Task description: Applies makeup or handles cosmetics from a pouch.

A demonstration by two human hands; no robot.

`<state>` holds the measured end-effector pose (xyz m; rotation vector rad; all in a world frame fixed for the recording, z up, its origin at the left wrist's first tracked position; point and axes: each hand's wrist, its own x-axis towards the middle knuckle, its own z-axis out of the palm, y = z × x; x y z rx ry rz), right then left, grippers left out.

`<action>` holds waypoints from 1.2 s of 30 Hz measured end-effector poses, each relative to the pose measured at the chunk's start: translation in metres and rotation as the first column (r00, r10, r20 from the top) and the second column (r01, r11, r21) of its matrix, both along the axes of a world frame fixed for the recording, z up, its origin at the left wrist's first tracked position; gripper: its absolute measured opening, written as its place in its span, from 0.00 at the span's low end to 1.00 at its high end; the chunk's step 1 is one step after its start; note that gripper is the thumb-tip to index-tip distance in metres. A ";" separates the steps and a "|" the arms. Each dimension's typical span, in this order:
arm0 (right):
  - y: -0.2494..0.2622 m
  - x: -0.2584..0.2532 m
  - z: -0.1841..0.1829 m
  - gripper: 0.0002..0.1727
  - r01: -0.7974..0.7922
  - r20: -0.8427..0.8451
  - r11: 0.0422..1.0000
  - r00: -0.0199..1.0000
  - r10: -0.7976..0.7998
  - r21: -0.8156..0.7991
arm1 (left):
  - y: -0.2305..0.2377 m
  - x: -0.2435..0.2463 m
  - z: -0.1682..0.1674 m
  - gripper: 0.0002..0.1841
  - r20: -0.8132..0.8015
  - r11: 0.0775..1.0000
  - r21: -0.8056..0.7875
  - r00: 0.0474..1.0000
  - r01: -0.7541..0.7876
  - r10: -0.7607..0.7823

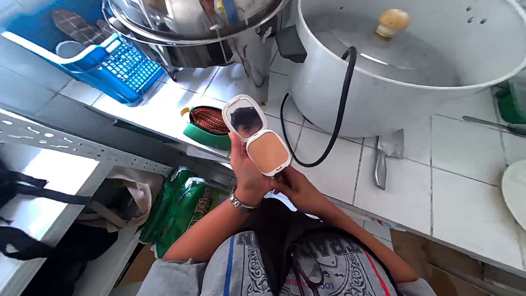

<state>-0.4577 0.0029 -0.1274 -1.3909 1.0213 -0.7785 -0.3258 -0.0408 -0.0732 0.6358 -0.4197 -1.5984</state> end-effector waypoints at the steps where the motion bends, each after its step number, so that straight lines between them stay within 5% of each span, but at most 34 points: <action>1: -0.001 -0.002 -0.002 0.17 -0.024 0.046 1.000 0.999 0.023 0.020 | -0.003 0.002 0.002 0.36 -0.006 1.000 0.015 1.000 -0.001 0.001; 6: -0.013 -0.003 -0.012 0.28 0.037 0.391 0.993 0.917 -0.077 0.108 | -0.029 0.039 0.011 0.38 0.017 0.998 0.012 0.998 -0.053 0.053; 10: -0.030 0.009 -0.001 0.21 0.107 0.527 0.992 0.841 -0.123 0.060 | -0.047 0.077 0.017 0.40 -0.058 0.990 -0.024 0.989 -0.137 0.135; 20: -0.073 0.059 0.014 0.01 0.157 0.485 0.978 0.871 -0.072 -0.136 | -0.069 0.126 0.012 0.37 -0.019 0.975 0.208 0.996 -0.082 0.088; 36: -0.105 0.110 0.027 0.12 0.440 0.376 0.871 0.862 -0.341 -0.218 | -0.112 0.149 0.015 0.37 0.031 0.967 0.229 0.993 0.108 -0.118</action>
